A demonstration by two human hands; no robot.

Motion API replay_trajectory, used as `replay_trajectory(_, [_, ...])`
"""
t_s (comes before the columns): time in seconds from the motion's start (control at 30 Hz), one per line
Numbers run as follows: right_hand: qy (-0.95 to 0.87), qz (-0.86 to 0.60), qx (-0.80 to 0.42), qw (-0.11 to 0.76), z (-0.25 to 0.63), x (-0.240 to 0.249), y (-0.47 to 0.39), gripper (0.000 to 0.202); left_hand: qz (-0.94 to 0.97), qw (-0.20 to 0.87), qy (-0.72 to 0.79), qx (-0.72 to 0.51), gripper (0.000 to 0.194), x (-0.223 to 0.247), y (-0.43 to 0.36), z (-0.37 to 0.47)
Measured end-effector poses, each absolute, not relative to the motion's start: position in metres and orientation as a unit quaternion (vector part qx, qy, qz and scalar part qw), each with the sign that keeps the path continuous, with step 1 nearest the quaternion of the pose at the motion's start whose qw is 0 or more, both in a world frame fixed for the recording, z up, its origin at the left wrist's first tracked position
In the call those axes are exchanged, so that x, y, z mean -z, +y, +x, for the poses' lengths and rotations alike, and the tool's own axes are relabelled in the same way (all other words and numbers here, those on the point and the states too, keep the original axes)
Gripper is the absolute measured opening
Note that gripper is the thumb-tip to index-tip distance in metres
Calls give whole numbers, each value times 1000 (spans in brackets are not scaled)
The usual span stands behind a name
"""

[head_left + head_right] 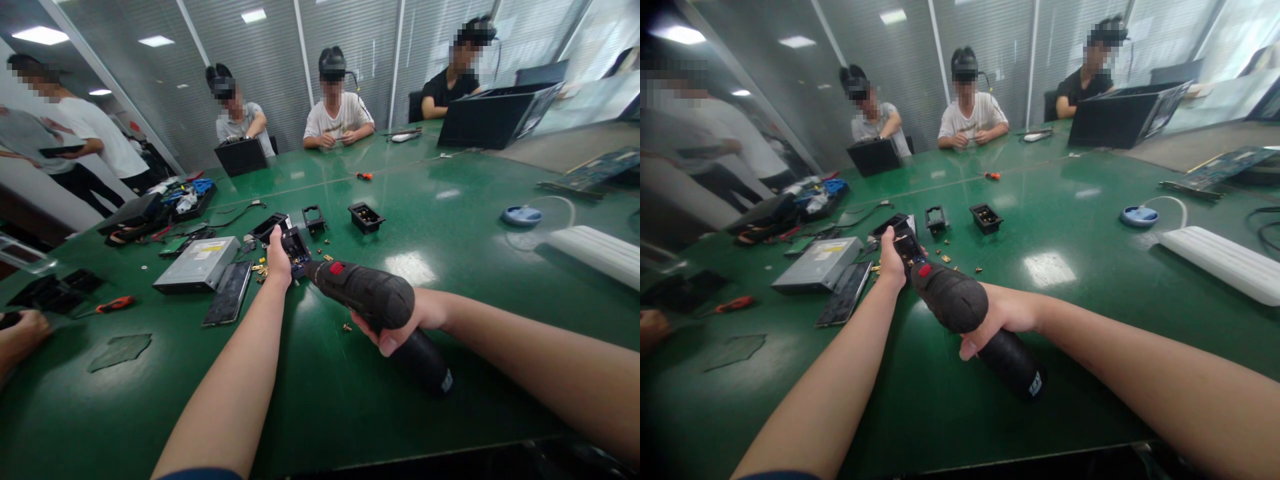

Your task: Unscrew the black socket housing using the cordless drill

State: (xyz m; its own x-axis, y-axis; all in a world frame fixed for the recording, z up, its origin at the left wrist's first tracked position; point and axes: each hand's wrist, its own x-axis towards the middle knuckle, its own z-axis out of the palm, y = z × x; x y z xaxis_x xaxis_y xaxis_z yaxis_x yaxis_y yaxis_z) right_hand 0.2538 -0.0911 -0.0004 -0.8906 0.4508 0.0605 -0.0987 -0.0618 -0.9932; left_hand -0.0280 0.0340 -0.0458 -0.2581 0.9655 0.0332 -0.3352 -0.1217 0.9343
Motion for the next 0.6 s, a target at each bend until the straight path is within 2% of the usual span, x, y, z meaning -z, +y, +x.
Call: replay_trajectory(0.6, [-636, -114, -738, 192, 253, -4, -92, 58, 340, 492, 454, -660, 75, 49, 36, -29])
